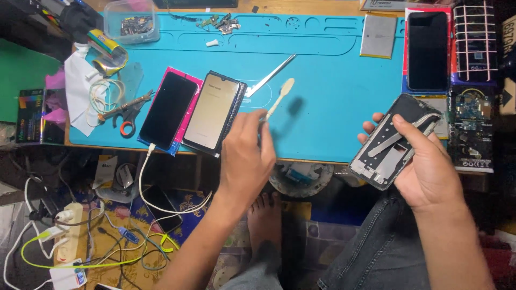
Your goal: Applying adhesive strips and cleaning the internal frame of a mobile phone during a repair process.
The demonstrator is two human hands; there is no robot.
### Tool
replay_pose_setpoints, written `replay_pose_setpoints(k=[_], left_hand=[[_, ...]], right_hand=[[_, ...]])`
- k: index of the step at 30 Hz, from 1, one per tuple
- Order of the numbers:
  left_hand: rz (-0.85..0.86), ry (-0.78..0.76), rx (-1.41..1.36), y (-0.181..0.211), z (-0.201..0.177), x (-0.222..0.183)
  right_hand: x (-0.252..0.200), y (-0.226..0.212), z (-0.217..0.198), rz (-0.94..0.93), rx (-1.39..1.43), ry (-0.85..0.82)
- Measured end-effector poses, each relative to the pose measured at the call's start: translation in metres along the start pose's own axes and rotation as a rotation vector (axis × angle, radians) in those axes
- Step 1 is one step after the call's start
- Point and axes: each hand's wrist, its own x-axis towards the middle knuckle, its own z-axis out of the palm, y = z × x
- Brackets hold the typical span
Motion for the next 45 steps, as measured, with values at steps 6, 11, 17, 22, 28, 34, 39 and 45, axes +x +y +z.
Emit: replay_pose_setpoints(k=[6, 11, 17, 22, 28, 34, 39, 45], left_hand=[[0.009, -0.004, 0.058, -0.004, 0.012, 0.001], [0.103, 0.05, 0.142, -0.017, -0.009, 0.035], [0.239, 0.055, 0.435, -0.072, -0.021, 0.114], [0.266, -0.028, 0.459, -0.099, -0.009, 0.153], [0.244, 0.141, 0.269, -0.055, -0.059, 0.086], [0.126, 0.312, 0.32, -0.055, -0.077, -0.015], [0.017, 0.203, 0.431, -0.075, -0.073, -0.057], [0.047, 0.254, 0.396, -0.071, -0.074, -0.058]], right_hand=[[-0.003, -0.004, 0.028, 0.03, -0.175, -0.026], [0.0, -0.004, 0.047, 0.015, -0.314, -0.05], [0.028, 0.013, 0.047, -0.04, -0.335, -0.015], [0.04, 0.015, 0.055, -0.099, -0.34, -0.073], [0.063, 0.026, 0.058, -0.314, -0.436, -0.081], [0.072, 0.037, 0.077, -0.419, -0.462, -0.165], [0.069, 0.039, 0.08, -0.475, -0.469, -0.204], [0.06, 0.033, 0.072, -0.456, -0.495, -0.219]])
